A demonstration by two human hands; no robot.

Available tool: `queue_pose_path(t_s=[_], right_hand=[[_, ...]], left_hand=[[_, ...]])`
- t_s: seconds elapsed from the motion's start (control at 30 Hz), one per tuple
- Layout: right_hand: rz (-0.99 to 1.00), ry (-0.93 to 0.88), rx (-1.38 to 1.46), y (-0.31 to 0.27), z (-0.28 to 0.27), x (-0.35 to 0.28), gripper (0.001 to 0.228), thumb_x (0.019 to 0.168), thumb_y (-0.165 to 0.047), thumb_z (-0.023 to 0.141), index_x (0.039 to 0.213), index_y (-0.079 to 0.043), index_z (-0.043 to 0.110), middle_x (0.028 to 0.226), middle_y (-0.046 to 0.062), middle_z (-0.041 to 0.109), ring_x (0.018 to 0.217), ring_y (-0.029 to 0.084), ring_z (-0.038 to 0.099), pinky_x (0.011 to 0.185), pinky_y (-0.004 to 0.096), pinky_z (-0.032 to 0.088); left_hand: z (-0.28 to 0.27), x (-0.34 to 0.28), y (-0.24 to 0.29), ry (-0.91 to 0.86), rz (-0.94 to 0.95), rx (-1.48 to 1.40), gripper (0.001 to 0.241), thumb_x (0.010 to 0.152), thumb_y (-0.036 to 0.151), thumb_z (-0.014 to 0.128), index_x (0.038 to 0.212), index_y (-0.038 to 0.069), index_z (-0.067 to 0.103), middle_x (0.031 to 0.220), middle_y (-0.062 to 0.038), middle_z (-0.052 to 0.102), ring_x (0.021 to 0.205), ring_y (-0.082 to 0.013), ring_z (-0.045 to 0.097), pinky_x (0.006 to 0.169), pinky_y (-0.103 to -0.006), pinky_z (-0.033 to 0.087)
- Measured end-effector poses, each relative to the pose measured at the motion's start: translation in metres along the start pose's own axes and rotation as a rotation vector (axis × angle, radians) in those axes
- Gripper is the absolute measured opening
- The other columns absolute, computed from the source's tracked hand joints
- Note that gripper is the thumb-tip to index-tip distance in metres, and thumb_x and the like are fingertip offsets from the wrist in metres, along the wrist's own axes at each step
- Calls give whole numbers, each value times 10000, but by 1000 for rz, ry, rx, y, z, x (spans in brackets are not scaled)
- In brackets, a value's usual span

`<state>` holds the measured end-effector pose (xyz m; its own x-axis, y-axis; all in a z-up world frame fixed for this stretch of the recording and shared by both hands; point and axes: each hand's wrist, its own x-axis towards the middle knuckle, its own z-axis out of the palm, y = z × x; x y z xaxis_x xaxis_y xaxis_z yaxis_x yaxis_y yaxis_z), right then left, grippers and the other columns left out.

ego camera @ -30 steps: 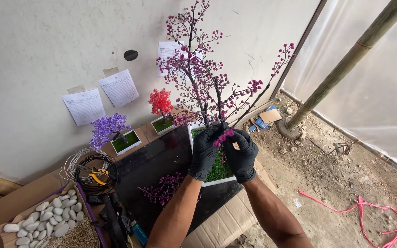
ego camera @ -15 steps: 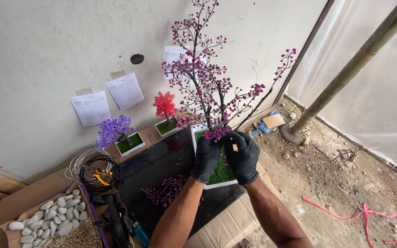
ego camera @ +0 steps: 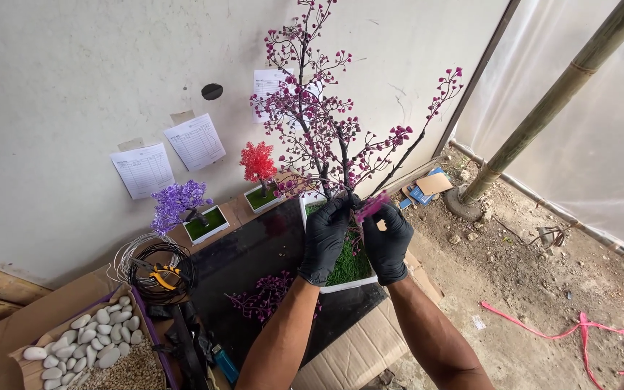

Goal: Attaching small purple artificial flower sprigs to the branches of a larger artificial tree in a pot.

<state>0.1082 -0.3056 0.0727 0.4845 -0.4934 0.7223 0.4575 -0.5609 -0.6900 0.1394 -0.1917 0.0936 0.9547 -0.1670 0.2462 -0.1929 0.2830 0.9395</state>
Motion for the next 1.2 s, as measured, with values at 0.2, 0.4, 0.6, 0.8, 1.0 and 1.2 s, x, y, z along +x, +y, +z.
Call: queue_pose_path(t_s=[0.2, 0.4, 0.6, 0.8, 1.0, 1.2], right_hand=[[-225, -52, -174, -46, 2, 11, 181, 816, 3, 834, 928, -129, 779, 892, 80, 766, 643, 282, 692, 629, 377, 572], [-328, -69, -254, -46, -1, 14, 175, 841, -14, 805, 951, -147, 771, 891, 72, 755, 635, 276, 684, 604, 392, 565], [-453, -88, -361, -48, -8, 17, 208, 807, -24, 815, 950, -170, 775, 891, 77, 746, 663, 322, 684, 609, 436, 554], [-209, -108, -100, -35, -11, 13, 200, 824, -67, 858, 969, -183, 785, 900, 33, 760, 654, 232, 688, 626, 349, 561], [-129, -134, -11, -38, -16, 27, 186, 823, -13, 845, 943, -147, 797, 901, 71, 765, 657, 266, 702, 612, 366, 568], [-90, -186, 97, -21, -15, 30, 172, 809, -1, 836, 915, -133, 807, 890, 88, 774, 671, 269, 716, 619, 371, 585]], left_hand=[[0, -1, -20, 154, 57, 229, 220, 851, 61, 756, 1032, 164, 826, 894, -57, 807, 878, -159, 759, 834, -348, 593], [10, -38, 63, 304, 40, 16, 239, 835, 111, 695, 1016, -23, 773, 954, -225, 772, 1015, -266, 668, 1024, -376, 525], [12, -21, -20, 378, -45, 289, 167, 777, 289, 871, 928, 230, 833, 823, -44, 795, 809, -209, 774, 770, -328, 608], [16, -17, 6, 411, -27, 109, 129, 821, 103, 823, 948, 77, 831, 836, -153, 791, 810, -191, 711, 805, -338, 576], [10, -4, -46, 477, -36, 109, 152, 822, 134, 834, 962, 73, 829, 905, -174, 802, 886, -233, 751, 809, -360, 602], [12, 3, -68, 531, 65, 218, 172, 811, 106, 855, 980, 85, 829, 919, -187, 800, 904, -255, 759, 819, -387, 600]])
